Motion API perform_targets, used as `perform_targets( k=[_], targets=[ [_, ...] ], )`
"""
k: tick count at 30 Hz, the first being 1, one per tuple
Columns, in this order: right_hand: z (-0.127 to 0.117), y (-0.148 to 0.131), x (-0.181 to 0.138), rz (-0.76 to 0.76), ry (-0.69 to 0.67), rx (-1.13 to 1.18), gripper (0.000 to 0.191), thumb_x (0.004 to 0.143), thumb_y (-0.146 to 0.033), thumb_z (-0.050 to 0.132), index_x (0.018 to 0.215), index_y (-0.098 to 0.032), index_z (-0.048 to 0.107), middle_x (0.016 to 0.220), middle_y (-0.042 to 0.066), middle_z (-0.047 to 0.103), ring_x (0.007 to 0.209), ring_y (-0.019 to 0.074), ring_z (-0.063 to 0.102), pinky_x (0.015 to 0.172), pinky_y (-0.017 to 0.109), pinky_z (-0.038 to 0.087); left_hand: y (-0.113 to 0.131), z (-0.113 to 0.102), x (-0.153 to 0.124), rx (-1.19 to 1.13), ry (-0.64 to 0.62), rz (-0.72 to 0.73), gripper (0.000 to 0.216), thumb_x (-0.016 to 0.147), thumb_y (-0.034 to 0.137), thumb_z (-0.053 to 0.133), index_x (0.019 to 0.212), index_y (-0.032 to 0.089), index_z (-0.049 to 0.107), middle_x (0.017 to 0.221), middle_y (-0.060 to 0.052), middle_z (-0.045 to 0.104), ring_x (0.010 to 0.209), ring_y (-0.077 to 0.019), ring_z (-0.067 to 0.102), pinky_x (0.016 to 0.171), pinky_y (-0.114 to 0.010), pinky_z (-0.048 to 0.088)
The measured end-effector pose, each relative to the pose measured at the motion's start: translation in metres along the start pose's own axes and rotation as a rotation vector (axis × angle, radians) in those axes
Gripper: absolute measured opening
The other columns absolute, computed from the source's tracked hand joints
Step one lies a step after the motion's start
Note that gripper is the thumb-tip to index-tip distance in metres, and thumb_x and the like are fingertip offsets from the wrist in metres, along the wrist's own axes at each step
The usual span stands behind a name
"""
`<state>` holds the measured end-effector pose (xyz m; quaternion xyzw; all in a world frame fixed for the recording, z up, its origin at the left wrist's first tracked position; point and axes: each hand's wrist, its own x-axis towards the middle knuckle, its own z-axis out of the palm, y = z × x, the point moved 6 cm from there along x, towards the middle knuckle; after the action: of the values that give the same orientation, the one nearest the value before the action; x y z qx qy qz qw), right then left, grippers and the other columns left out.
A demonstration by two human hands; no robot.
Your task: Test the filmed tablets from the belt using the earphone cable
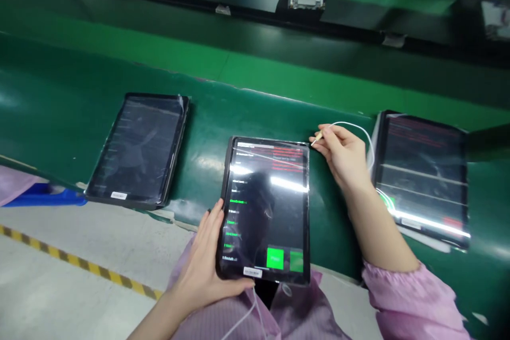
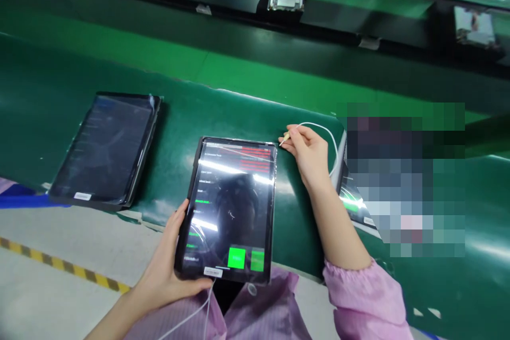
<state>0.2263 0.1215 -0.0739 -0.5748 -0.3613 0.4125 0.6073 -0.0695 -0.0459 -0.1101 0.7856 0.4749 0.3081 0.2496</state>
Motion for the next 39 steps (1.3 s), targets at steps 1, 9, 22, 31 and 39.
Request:
perform_targets(
  k=[1, 9, 22, 31, 39],
  targets=[
    [0.001, 0.0, 0.0, -0.002, -0.011, 0.005, 0.048, 0.056, -0.053, 0.09, 0.08, -0.018, 0.069, 0.07, -0.002, 0.065, 0.07, 0.0123, 0.068, 0.066, 0.021, 0.058, -0.001, 0.002, -0.003, 0.025, -0.003, 0.001, 0.121, 0.073, 0.056, 0.077, 0.158, 0.021, -0.001, 0.16, -0.026, 0.02, 0.143, -0.0437, 0.033, 0.109, -0.067, 0.035],
    [0.012, 0.002, 0.005, 0.028, -0.102, 0.022, 0.06, 0.044, -0.063, 0.089, 0.077, -0.017, 0.069, 0.069, 0.0, 0.067, 0.065, 0.0117, 0.067, 0.062, 0.019, 0.056, 0.001, 0.007, -0.005, 0.15, 0.045, 0.021, 0.132, 0.063, 0.04, 0.087, 0.158, 0.018, -0.002, 0.158, -0.029, 0.02, 0.14, -0.0452, 0.036, 0.106, -0.067, 0.041],
    [0.025, -0.008, 0.02, 0.089, -0.452, -0.383, 0.043, 0.06, -0.054, 0.078, 0.073, -0.014, 0.07, 0.064, 0.002, 0.058, 0.053, 0.0088, 0.042, 0.044, 0.021, 0.031, -0.002, 0.014, -0.006, 0.156, 0.082, -0.054, 0.139, 0.058, 0.046, 0.089, 0.158, 0.017, -0.003, 0.155, -0.03, 0.03, 0.135, -0.0481, 0.042, 0.104, -0.069, 0.041],
    [0.024, -0.01, 0.012, 0.063, -0.417, -0.42, 0.046, 0.063, -0.059, 0.077, 0.068, -0.016, 0.061, 0.057, -0.002, 0.05, 0.05, 0.0081, 0.037, 0.047, 0.024, 0.026, -0.016, 0.028, -0.021, 0.129, 0.069, -0.139, 0.152, 0.049, 0.062, 0.089, 0.158, 0.016, -0.007, 0.152, -0.031, 0.035, 0.136, -0.0566, 0.034, 0.101, -0.079, 0.035],
    [0.02, -0.01, 0.01, 0.081, -0.417, -0.406, 0.053, 0.058, -0.064, 0.077, 0.07, -0.015, 0.062, 0.059, -0.001, 0.051, 0.051, 0.0079, 0.039, 0.048, 0.024, 0.028, -0.016, 0.027, -0.017, 0.12, 0.061, -0.129, 0.145, 0.054, 0.073, 0.08, 0.158, 0.021, -0.006, 0.153, -0.025, 0.038, 0.13, -0.0503, 0.047, 0.106, -0.075, 0.035]
  ],
)
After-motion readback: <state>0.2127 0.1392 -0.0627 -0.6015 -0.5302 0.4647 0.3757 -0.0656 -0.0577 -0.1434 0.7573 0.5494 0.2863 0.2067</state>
